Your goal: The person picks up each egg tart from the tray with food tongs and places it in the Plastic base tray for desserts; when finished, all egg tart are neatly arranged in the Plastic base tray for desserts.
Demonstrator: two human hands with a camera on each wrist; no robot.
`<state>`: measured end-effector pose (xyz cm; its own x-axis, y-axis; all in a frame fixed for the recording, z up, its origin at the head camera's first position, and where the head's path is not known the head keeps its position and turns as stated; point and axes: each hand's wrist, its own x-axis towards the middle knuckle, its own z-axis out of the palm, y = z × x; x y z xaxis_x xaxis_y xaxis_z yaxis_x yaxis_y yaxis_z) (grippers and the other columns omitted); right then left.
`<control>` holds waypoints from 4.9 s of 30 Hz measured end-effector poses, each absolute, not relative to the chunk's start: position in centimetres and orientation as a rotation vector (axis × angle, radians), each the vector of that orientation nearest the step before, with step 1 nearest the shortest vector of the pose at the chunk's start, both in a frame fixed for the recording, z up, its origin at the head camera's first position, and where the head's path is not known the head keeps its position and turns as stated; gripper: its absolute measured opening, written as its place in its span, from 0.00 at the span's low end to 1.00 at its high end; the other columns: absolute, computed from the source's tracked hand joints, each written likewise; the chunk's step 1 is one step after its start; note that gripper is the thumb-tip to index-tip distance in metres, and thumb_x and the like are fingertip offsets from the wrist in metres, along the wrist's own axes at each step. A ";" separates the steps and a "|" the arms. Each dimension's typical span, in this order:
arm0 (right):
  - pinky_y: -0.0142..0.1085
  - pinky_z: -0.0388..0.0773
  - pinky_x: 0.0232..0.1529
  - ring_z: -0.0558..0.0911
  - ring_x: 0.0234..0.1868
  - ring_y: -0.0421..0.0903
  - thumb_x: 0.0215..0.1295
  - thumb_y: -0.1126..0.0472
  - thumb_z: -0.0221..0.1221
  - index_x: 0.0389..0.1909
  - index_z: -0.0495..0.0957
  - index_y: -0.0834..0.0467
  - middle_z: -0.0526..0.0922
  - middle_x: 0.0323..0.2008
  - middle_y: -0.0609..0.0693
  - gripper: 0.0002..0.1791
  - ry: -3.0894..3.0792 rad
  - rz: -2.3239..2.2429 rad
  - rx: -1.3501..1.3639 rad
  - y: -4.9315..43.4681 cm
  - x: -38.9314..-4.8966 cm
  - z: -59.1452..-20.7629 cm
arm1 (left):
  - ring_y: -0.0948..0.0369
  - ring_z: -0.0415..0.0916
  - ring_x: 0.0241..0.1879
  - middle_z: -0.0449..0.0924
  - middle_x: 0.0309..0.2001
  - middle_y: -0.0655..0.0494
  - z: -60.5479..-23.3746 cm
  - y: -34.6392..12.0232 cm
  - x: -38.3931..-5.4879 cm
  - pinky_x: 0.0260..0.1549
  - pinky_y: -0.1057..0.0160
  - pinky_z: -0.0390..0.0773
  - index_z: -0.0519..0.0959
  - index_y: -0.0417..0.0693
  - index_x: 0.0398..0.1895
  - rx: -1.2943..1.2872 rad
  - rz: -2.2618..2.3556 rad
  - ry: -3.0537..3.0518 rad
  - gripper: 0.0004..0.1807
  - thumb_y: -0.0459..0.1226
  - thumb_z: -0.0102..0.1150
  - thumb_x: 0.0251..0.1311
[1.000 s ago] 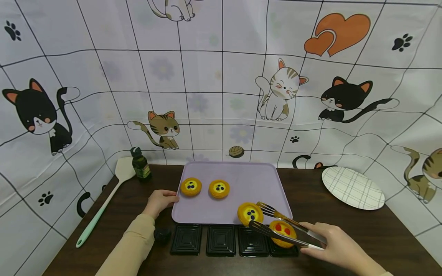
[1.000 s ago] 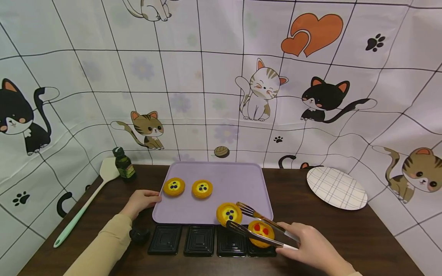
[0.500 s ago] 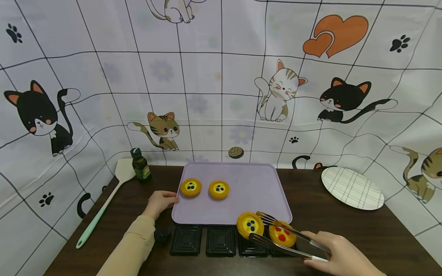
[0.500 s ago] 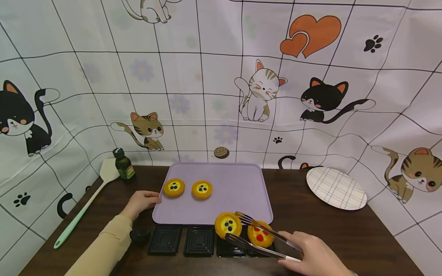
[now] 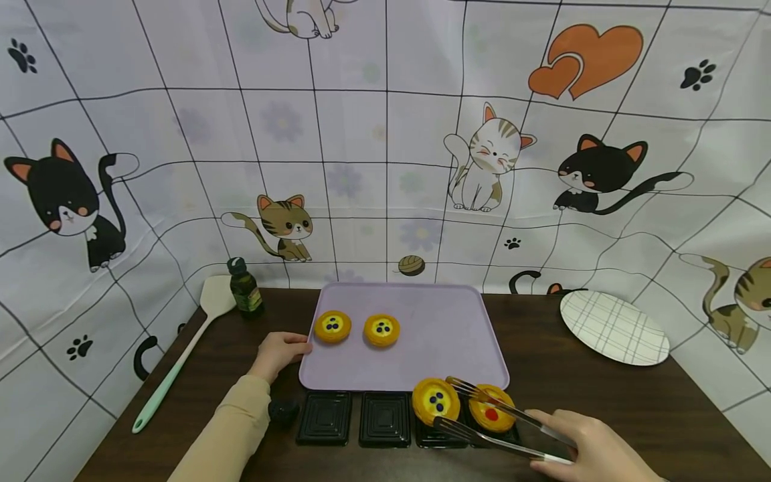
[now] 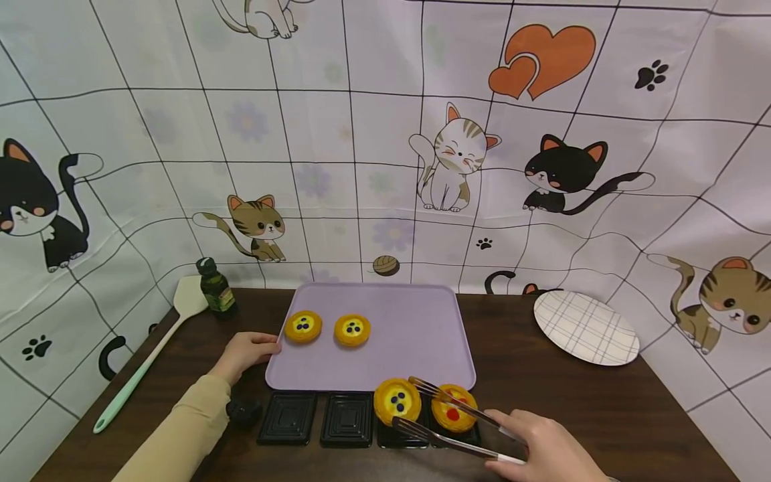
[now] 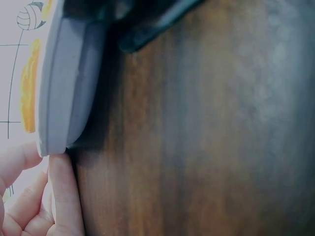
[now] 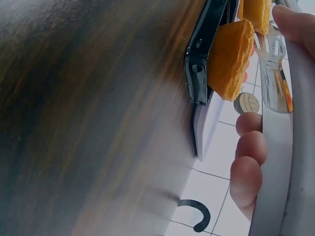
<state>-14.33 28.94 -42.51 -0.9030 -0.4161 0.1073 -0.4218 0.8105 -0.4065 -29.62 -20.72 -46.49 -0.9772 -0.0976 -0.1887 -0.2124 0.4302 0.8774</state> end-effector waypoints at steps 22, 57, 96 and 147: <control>0.33 0.79 0.29 0.79 0.37 0.36 0.50 0.32 0.62 0.55 0.78 0.47 0.83 0.42 0.41 0.34 -2.974 0.439 0.715 28.9 -14.3 -42.3 | 0.51 0.82 0.41 0.76 0.51 0.33 -46.4 -20.7 -29.5 0.45 0.54 0.81 0.78 0.29 0.49 -0.292 1.602 2.574 0.18 0.34 0.62 0.58; 0.27 0.70 0.24 0.67 0.27 0.29 0.48 0.33 0.64 0.53 0.78 0.51 0.76 0.32 0.33 0.35 -2.960 0.403 0.764 28.4 -14.7 -41.1 | 0.51 0.82 0.41 0.77 0.49 0.33 -46.2 -20.7 -29.2 0.45 0.53 0.81 0.78 0.28 0.49 -0.268 1.595 2.585 0.20 0.35 0.62 0.58; 0.27 0.70 0.26 0.68 0.25 0.30 0.48 0.38 0.68 0.51 0.80 0.60 0.81 0.34 0.40 0.36 -2.712 0.514 0.879 25.4 -21.7 -40.4 | 0.54 0.83 0.37 0.80 0.45 0.35 -46.6 -20.5 -28.6 0.41 0.55 0.82 0.79 0.27 0.46 -0.302 1.624 2.593 0.18 0.33 0.64 0.56; 0.37 0.80 0.35 0.80 0.32 0.41 0.45 0.42 0.71 0.52 0.79 0.60 0.84 0.45 0.51 0.36 -2.978 0.523 0.816 19.5 -29.7 -41.5 | 0.55 0.82 0.37 0.80 0.45 0.36 -46.5 -20.3 -29.1 0.43 0.55 0.82 0.80 0.29 0.46 -0.309 1.600 2.601 0.16 0.33 0.63 0.57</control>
